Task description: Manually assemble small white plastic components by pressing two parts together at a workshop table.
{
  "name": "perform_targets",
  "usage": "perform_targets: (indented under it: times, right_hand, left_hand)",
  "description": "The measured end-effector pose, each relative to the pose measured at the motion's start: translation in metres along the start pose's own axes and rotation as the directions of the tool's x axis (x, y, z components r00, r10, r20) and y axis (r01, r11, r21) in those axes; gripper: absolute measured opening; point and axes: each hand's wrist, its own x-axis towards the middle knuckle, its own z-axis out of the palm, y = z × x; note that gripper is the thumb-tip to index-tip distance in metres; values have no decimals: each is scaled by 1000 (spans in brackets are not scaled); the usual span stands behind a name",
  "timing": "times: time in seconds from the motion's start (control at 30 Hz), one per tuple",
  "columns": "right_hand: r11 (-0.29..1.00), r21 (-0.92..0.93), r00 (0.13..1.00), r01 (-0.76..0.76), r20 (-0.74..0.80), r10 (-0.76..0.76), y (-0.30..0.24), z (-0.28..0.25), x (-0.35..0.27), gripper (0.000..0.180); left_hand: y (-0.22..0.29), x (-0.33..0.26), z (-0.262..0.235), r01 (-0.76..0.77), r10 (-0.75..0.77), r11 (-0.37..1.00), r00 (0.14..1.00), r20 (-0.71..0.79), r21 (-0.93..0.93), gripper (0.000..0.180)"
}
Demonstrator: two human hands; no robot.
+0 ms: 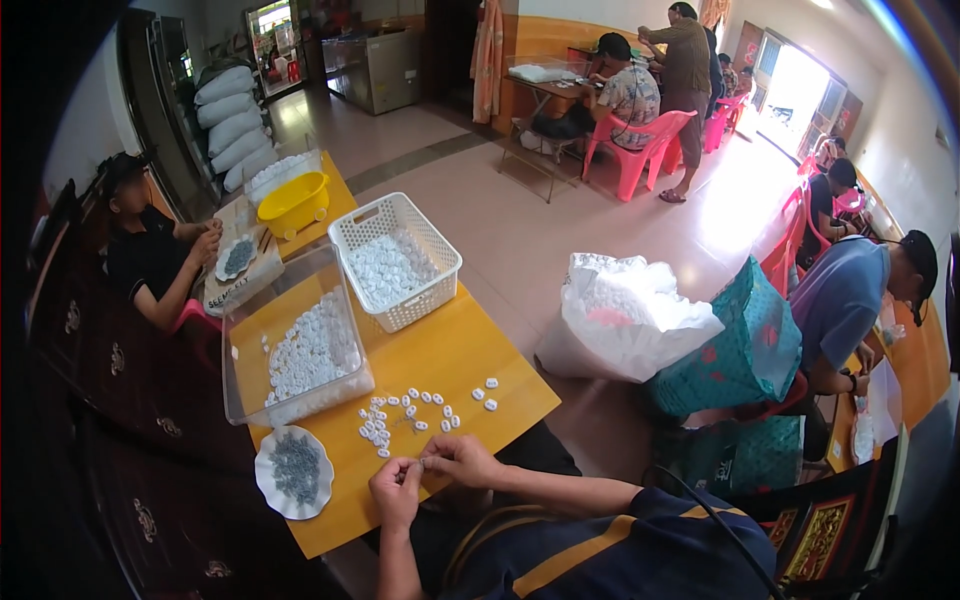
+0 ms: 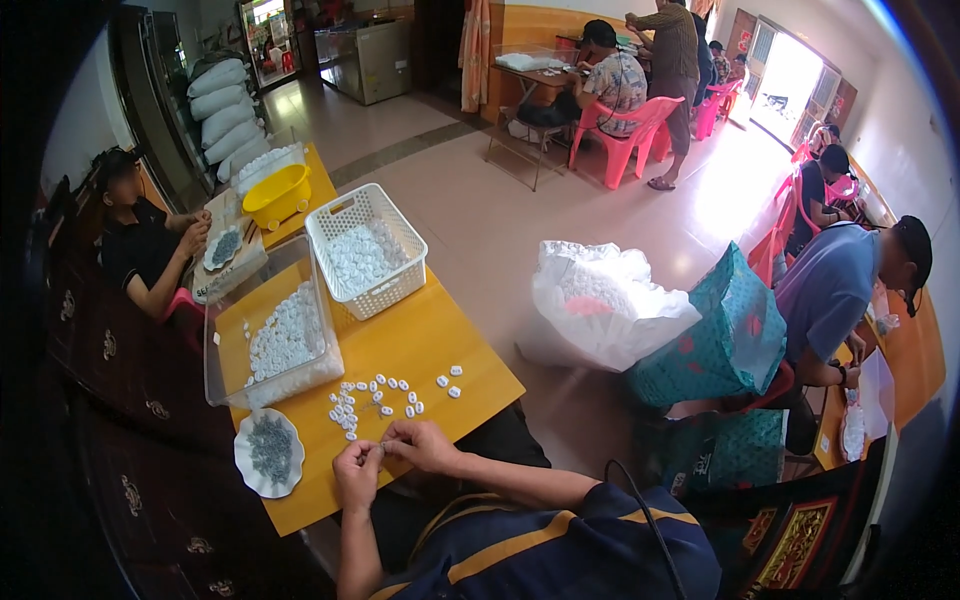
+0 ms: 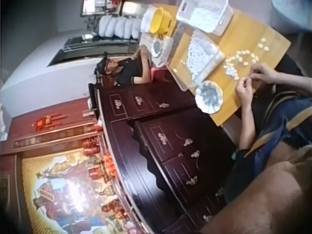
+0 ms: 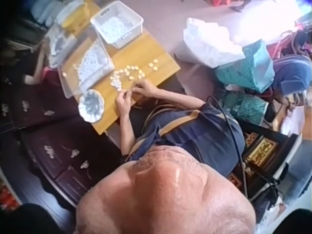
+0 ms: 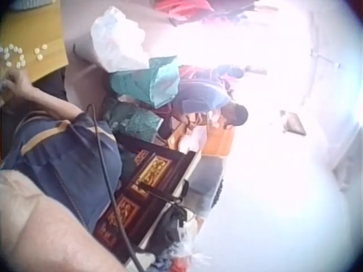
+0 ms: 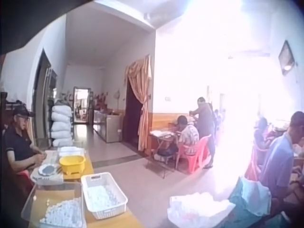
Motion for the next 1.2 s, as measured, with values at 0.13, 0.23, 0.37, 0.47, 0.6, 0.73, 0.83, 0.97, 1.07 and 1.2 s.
perform_targets:
  times: [0.13,0.23,0.37,0.47,0.6,0.73,0.83,0.97,1.07,1.2]
  right_hand:
    - [1000,14,1000,-26,-5,26,8,2,0,11]
    - [994,83,997,-72,-4,72,12,4,0,11]
    - [997,65,999,-43,10,43,11,3,2,10]
    - [994,78,997,-71,27,69,8,3,2,10]
    - [995,80,997,-57,55,52,12,4,6,10]
    - [997,67,998,-27,58,23,11,5,6,10]
    - [997,71,997,-26,79,20,9,2,5,11]
    - [980,194,994,-54,104,35,13,-1,4,13]
    - [920,366,989,-140,100,110,7,-11,3,14]
    - [891,400,976,-216,83,199,2,-19,3,19]
  left_hand:
    - [1,-1,0,-61,61,997,998,0,49,10]
    - [-7,2,-1,-80,80,993,997,4,85,9]
    - [-4,3,-3,-94,93,991,996,17,99,9]
    - [-4,4,-5,1,-4,996,1000,28,93,10]
    - [-1,4,-7,28,-30,998,999,39,57,10]
    - [-8,3,-8,64,-63,998,997,46,-8,8]
    - [-4,0,-8,92,-89,994,995,54,-57,6]
    - [0,-8,-8,41,-44,984,999,-16,-175,3]
    - [-13,-9,-22,18,-24,996,997,-78,-83,3]
    - [-25,-16,-46,85,-76,995,982,-174,45,7]
